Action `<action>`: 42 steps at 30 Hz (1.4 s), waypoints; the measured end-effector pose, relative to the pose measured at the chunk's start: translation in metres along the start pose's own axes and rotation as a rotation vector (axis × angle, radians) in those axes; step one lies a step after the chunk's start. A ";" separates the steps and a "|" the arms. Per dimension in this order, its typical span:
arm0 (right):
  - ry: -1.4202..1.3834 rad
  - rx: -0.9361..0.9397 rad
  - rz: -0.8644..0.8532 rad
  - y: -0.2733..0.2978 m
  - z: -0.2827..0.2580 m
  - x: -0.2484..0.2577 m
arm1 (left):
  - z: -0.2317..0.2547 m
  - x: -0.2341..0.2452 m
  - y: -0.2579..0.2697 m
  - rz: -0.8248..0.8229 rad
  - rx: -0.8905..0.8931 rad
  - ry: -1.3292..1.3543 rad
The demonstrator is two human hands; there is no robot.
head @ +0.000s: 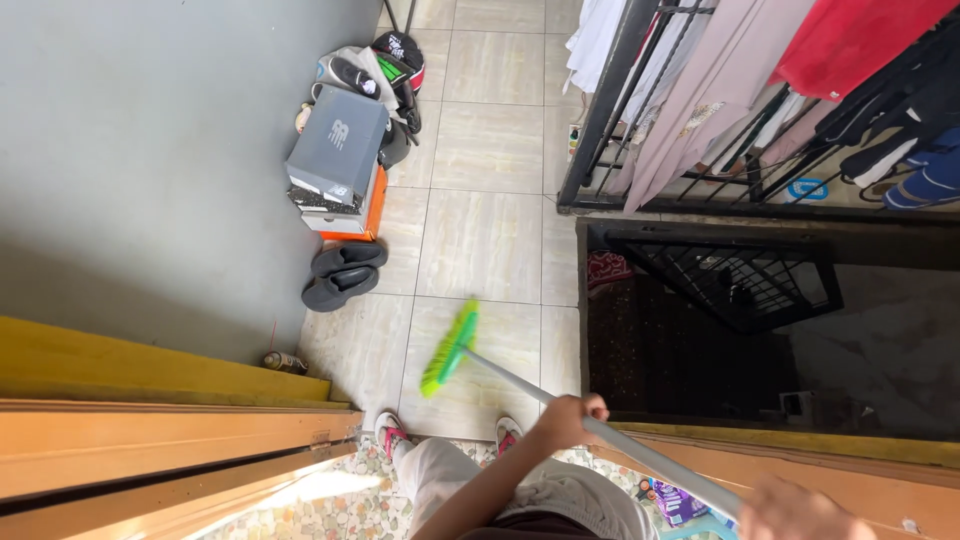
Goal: The person is sweeping the tiled floor with a green broom in a narrow hallway.
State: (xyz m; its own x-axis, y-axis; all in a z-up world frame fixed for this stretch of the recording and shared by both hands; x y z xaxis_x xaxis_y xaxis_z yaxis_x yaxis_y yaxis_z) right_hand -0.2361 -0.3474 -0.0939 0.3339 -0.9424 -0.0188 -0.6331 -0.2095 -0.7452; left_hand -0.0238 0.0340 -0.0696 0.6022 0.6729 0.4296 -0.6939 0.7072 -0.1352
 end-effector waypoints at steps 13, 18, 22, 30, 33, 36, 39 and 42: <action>-0.389 -0.149 0.407 -0.278 0.060 -0.180 | -0.106 0.086 0.050 0.250 0.359 -0.326; -0.254 -0.308 0.775 -0.255 0.024 -0.201 | -0.107 0.066 0.061 0.220 0.357 -0.339; -0.205 -0.343 0.887 -0.244 -0.031 -0.186 | -0.080 0.022 0.039 0.017 0.268 -0.227; -0.108 -0.273 0.816 -0.241 -0.151 -0.153 | 0.052 -0.049 -0.012 -0.085 -0.247 -0.026; 0.102 -0.428 0.460 -0.264 -0.147 -0.135 | 0.096 -0.015 -0.024 0.256 -0.560 -0.170; 0.007 -0.336 0.093 -0.254 -0.146 -0.133 | 0.080 -0.027 -0.031 -0.257 -0.129 0.000; 0.141 -0.452 0.334 -0.251 -0.156 -0.130 | 0.088 -0.027 -0.027 -0.340 -0.070 0.003; 0.117 -0.364 0.199 -0.291 -0.165 -0.139 | 0.081 -0.028 -0.025 -0.373 -0.042 -0.128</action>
State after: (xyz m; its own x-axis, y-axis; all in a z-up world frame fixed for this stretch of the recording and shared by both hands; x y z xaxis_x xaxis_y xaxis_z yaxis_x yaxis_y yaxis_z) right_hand -0.2135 -0.1986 0.2360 0.1124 -0.9925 -0.0470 -0.8891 -0.0794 -0.4507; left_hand -0.0555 -0.0198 -0.0060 0.7540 0.3375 0.5635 -0.4182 0.9082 0.0156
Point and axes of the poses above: each hand's wrist, its own y-axis away from the middle knuckle, its own x-axis out of the back of the hand, z = x × y, the point moved 3 cm from there along -y, towards the middle knuckle, and after that the axes turned 3 degrees about -y, right-handed, at the moved point
